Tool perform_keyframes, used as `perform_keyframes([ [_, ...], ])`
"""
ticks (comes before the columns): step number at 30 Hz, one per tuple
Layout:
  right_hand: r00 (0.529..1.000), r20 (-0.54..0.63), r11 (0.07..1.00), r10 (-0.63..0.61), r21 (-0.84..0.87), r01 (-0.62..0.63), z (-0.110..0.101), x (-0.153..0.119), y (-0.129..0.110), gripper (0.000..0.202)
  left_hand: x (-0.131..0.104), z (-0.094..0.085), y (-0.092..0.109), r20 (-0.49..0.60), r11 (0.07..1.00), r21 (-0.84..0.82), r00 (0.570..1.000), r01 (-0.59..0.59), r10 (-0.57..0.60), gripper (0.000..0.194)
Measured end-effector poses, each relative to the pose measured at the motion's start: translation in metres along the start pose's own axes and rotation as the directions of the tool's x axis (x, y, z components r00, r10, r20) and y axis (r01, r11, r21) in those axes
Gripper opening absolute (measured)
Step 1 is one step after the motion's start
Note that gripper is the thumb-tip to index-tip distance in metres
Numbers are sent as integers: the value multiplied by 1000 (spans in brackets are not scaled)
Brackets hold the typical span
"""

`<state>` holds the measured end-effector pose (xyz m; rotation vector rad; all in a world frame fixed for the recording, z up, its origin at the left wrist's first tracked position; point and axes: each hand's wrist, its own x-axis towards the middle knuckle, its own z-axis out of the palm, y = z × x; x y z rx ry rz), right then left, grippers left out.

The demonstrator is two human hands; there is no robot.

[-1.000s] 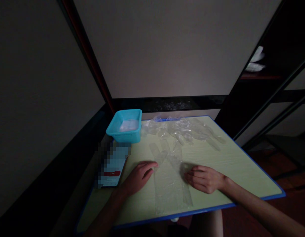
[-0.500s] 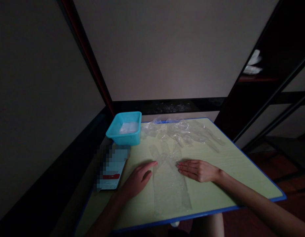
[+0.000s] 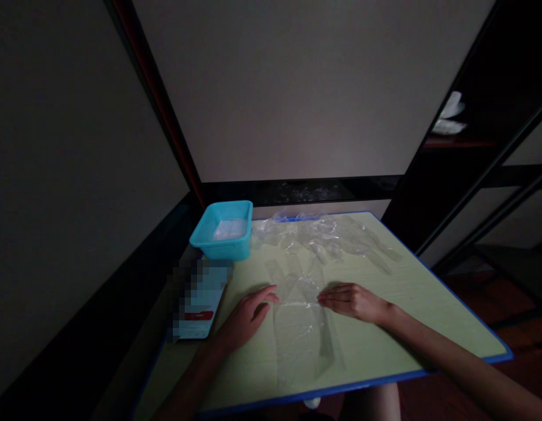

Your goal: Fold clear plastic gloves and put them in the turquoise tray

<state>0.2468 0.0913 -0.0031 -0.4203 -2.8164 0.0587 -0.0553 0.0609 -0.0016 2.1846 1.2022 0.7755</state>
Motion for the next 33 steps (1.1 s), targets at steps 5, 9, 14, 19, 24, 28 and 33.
perform_keyframes([
  [5,980,-70,954,186,251,-163,-2,4,-1,28,-1,-1,1,7,999,45,1000,-21,21,38],
  [9,966,-79,933,245,291,-213,-3,6,-1,25,-2,-1,1,15,995,80,998,-58,57,42],
  [14,991,-78,993,111,46,-108,-2,5,-4,27,-2,0,1,1,995,74,998,-65,65,37],
  [19,990,-7,966,-141,-221,135,-8,1,-13,31,-2,0,1,-1,995,68,998,-68,69,35],
  [24,979,77,957,-189,-209,202,-14,6,-28,35,-2,0,0,2,995,65,997,-72,72,35],
  [28,980,86,976,-182,-110,190,-12,10,-35,36,-1,1,-1,7,995,62,997,-75,75,34],
  [33,992,109,995,-70,71,63,-9,12,-36,34,-1,0,-3,14,995,60,997,-82,81,33],
])
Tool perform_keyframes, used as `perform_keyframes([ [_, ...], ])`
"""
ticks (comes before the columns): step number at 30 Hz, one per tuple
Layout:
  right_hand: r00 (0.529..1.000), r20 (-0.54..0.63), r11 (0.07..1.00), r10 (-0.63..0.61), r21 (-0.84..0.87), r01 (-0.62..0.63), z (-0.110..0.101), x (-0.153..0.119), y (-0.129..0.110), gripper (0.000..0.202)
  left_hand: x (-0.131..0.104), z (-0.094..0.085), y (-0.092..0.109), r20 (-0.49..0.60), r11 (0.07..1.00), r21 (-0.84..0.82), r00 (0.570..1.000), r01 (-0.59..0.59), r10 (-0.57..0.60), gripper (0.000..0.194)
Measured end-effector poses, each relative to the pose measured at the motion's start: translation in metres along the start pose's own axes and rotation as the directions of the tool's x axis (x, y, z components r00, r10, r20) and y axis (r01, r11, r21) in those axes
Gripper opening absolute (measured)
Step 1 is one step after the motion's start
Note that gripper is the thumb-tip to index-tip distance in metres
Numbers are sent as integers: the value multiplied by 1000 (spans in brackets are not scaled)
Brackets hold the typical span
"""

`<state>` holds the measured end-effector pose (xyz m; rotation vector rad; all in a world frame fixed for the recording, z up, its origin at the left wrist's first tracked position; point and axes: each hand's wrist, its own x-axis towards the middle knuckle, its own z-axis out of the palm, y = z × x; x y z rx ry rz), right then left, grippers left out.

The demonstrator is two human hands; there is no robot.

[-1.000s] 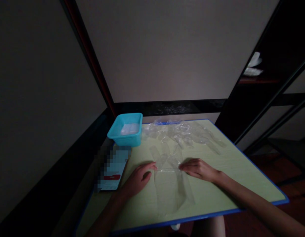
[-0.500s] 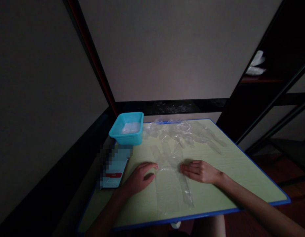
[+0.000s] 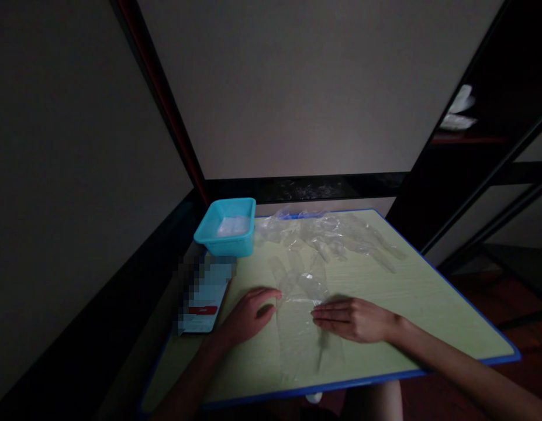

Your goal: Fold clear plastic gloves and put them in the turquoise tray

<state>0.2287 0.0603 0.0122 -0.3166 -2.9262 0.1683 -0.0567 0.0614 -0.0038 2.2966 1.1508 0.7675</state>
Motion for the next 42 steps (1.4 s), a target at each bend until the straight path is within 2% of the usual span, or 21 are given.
perform_keyframes([
  [3,992,-20,974,124,195,-118,-2,2,1,34,-1,0,0,-3,1000,6,1000,1,-1,36],
  [7,959,-61,884,276,409,-228,-3,5,7,31,-3,-2,1,12,1000,11,1000,-12,11,50],
  [10,908,-69,768,414,561,-308,0,8,13,38,-6,-6,1,53,999,22,998,-31,30,56],
  [13,838,-103,664,536,665,-343,4,10,16,45,-8,-8,0,78,996,62,995,-60,55,51],
  [16,799,-164,667,578,659,-348,5,8,15,45,-8,-5,2,31,980,170,995,-101,97,52],
  [18,807,-215,724,551,604,-333,4,4,14,40,-6,-1,5,-13,959,249,989,-136,144,39],
  [20,851,-236,800,469,523,-296,4,1,13,31,-2,4,8,-34,942,289,982,-170,188,18],
  [21,879,-231,833,418,483,-269,3,-1,14,32,0,5,10,-35,938,294,979,-184,203,14],
  [24,936,-178,891,304,401,-213,4,-3,16,41,4,6,13,-26,935,287,974,-208,225,19],
  [27,956,-125,907,263,370,-201,4,-1,19,39,4,5,14,-17,928,289,968,-236,251,19],
  [32,969,-64,896,240,399,-196,-1,7,22,36,3,2,15,-11,924,286,963,-254,268,21],
  [37,971,-55,865,235,467,-183,-5,14,22,36,2,-2,13,13,930,248,961,-270,276,21],
  [40,957,-37,841,287,488,-233,-3,16,23,33,2,-4,12,25,946,184,964,-266,266,21],
  [42,940,-30,825,340,490,-283,-2,16,24,33,3,-4,12,33,971,80,974,-227,225,22],
])
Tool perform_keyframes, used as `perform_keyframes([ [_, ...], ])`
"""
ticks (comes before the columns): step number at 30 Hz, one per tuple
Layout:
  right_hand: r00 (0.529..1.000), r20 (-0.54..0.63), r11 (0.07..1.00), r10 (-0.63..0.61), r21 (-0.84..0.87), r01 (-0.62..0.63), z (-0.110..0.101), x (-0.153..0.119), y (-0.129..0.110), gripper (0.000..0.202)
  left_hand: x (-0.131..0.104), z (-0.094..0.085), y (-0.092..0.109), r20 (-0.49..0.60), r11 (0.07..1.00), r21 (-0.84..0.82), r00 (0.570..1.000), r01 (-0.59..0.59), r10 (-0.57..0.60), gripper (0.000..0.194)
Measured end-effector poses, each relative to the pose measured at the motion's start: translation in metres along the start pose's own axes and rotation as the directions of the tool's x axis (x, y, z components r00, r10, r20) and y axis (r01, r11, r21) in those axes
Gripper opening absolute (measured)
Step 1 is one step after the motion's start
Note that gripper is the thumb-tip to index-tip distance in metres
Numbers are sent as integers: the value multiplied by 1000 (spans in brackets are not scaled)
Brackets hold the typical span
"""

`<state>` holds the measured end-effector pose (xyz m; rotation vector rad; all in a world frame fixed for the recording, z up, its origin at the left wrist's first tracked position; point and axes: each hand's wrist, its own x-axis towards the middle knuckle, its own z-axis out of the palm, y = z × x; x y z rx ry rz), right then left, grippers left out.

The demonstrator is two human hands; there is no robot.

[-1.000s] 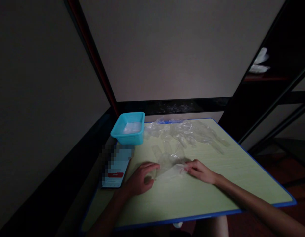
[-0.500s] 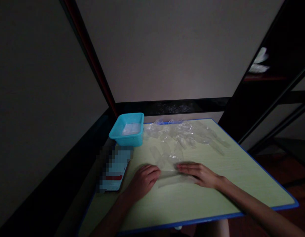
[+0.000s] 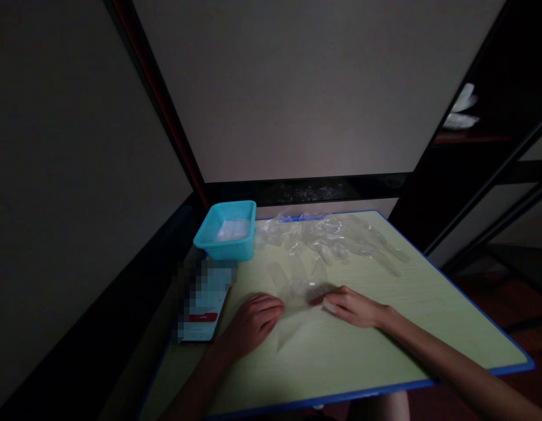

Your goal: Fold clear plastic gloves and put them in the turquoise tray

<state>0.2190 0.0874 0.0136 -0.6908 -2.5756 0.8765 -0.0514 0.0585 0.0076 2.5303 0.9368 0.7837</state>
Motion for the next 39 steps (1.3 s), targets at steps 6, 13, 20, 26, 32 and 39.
perform_keyframes([
  [6,984,-43,945,172,291,-153,-3,9,2,38,5,1,-2,37,900,-312,951,303,-307,20],
  [13,885,23,607,465,719,-338,2,30,14,44,23,2,-17,182,751,-430,863,501,-472,21],
  [20,786,-77,530,614,778,-337,4,34,24,38,37,5,-29,316,540,-552,759,635,-569,27],
  [26,770,-181,574,612,772,-274,-6,24,19,55,33,6,-25,262,454,-644,735,616,-625,33],
  [32,735,-329,691,592,677,-253,3,10,16,57,26,17,-11,73,471,-703,712,533,-698,65],
  [39,705,-444,770,553,596,-228,15,2,16,56,22,28,3,-90,535,-704,688,467,-720,81],
])
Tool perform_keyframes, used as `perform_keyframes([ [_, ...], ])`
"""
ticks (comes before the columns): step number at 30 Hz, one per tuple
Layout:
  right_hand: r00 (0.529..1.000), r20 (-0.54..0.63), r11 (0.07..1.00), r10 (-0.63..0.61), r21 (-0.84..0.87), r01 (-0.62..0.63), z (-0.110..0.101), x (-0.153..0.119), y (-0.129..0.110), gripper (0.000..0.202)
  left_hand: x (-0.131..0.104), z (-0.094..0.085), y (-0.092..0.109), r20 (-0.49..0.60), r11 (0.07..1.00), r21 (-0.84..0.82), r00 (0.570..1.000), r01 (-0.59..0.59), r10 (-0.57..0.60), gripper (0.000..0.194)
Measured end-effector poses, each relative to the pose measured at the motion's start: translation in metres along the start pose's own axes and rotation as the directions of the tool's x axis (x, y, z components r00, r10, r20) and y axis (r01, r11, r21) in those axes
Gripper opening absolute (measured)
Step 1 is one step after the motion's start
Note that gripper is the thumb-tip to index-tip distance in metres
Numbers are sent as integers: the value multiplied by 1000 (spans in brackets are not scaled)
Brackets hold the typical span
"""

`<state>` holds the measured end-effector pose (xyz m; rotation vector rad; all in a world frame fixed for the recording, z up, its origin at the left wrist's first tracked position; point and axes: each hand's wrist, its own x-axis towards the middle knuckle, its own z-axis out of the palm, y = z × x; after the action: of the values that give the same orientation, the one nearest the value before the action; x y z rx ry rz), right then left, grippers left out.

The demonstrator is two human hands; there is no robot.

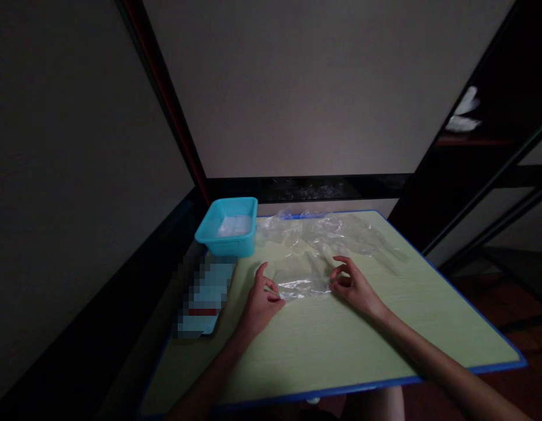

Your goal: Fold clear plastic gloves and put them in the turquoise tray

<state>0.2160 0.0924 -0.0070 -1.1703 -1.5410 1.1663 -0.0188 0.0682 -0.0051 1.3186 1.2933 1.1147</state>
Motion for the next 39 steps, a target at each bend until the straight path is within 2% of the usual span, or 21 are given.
perform_keyframes([
  [8,1000,-8,999,-29,-17,29,-6,-13,3,59,-2,-3,0,62,993,45,993,-107,104,87],
  [13,999,14,998,-34,-48,34,-7,-22,3,60,-2,-6,0,127,989,88,986,-117,106,90],
  [21,1000,-3,998,-20,-57,20,-4,-9,0,57,-3,-7,1,32,995,53,996,-87,85,79],
  [26,995,97,999,31,32,-34,1,-1,1,56,0,-3,-2,7,998,47,999,-44,44,76],
  [37,953,303,992,-5,124,-34,5,1,-11,54,0,-1,-2,1,1000,17,1000,3,-3,79],
  [39,951,309,993,-6,113,-30,4,0,-11,53,0,-1,-1,-1,1000,9,1000,13,-13,79],
])
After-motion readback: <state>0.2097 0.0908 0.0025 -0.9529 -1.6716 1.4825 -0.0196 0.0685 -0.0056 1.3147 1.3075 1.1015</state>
